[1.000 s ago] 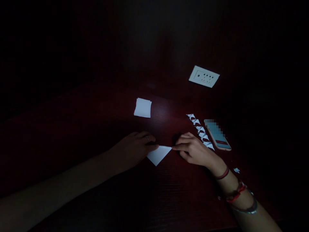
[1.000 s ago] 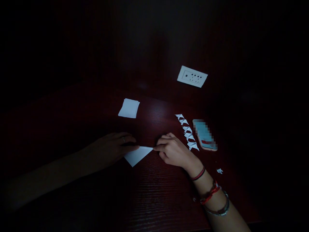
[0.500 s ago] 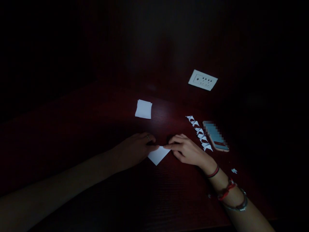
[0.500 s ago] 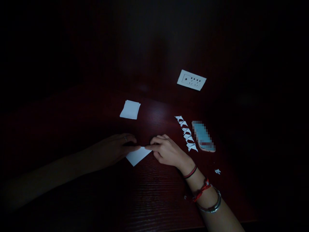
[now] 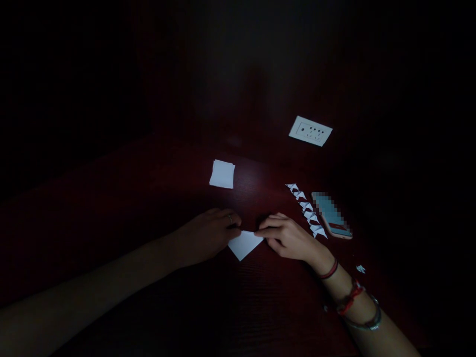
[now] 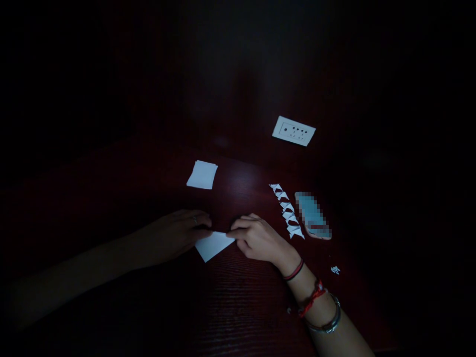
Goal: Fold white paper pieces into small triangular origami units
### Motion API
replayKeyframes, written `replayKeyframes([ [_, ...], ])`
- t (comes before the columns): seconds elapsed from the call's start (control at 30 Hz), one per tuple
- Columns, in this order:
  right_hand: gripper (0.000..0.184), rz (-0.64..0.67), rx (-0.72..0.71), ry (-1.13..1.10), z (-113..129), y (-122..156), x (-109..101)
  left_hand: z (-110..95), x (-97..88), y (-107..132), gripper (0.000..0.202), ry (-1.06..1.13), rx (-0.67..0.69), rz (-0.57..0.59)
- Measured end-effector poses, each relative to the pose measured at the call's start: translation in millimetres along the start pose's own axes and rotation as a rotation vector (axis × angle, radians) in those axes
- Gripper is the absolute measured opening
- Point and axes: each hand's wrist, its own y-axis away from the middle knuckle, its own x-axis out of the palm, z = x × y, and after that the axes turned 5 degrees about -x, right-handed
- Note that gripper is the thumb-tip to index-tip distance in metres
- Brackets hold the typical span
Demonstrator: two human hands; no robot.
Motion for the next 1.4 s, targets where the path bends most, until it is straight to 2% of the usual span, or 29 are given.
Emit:
replayKeyframes([
  [0.17,0.033,-0.017,0.015,-0.033,0.1,1.0,0.6,2.5,7.8,1.3,0.045,0.018,0.019,0.005],
  [0.4,0.031,-0.014,0.007,-0.031,-1.6,1.8,-0.4,7.3,9.2,1.4,0.035,0.033,0.041,-0.051],
  [0.63,0.025,-0.011,0.009,-0.041,-8.4,12.4,-5.7,8.4,7.8,0.1,0.033,0.064,0.029,-0.044],
  [0.83,0.022,-0.174,0.174,-0.138,-3.7,3.1,5.5,1.5,11.5,-2.3,0.025,0.19,-0.028,-0.037],
  [1.07,0.005,-0.15,0.374,-0.242,16.5,-11.9,15.0,-3.5,10.5,-8.7,0.018,0.281,-0.122,-0.075],
  [1.23,0.002,-0.157,0.397,-0.277,23.9,-13.9,14.6,-7.6,11.6,-6.9,0.004,0.42,-0.206,-0.073],
  [1.4,0.005,-0.173,0.406,-0.318,25.8,-13.9,14.8,-12.8,8.6,-5.7,0.004,0.452,-0.227,-0.095],
])
